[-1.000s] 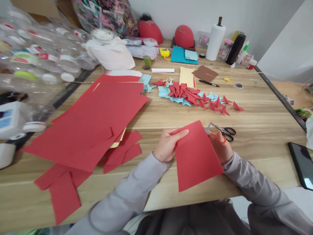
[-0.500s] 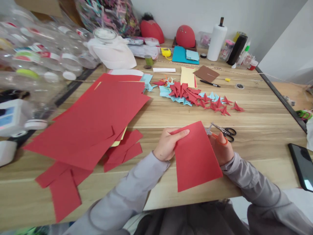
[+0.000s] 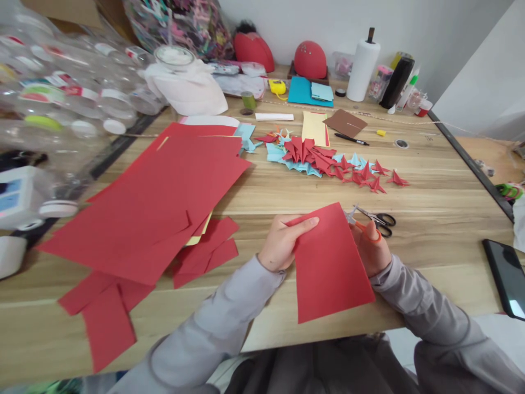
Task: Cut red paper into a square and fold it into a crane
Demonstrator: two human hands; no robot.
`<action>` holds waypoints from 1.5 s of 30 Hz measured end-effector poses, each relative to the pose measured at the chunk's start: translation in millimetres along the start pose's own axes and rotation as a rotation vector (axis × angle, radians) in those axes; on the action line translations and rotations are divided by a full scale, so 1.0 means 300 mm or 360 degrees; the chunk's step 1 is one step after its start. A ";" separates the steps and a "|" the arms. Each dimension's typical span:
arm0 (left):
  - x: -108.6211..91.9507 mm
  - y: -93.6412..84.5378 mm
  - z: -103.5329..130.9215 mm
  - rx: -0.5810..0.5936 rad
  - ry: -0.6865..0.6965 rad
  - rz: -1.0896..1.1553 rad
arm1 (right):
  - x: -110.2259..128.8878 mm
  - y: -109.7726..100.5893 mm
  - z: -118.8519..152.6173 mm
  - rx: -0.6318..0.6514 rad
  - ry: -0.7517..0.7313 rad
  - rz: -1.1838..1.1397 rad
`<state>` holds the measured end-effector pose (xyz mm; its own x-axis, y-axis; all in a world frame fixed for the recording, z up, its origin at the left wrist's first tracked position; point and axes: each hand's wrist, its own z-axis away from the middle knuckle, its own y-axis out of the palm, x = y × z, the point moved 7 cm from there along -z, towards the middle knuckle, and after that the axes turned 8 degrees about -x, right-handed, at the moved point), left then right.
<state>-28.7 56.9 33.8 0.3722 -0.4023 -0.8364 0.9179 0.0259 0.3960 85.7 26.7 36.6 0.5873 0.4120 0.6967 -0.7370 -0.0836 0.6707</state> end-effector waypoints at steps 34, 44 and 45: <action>0.020 -0.013 -0.007 0.0001 -0.0033 -0.0126 | -0.009 -0.036 -0.013 0.0026 -0.0012 0.0157; 0.013 -0.011 -0.001 -0.0020 -0.0020 -0.0113 | -0.018 -0.034 -0.014 0.0034 -0.0019 0.0072; 0.011 -0.012 0.000 -0.0021 -0.0023 -0.0111 | -0.011 -0.041 -0.016 0.0027 -0.0027 0.0056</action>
<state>-30.8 55.5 29.6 0.3055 -0.4169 -0.8561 0.9433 0.0097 0.3319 91.2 30.6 24.9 0.5667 0.3929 0.7242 -0.7516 -0.1134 0.6498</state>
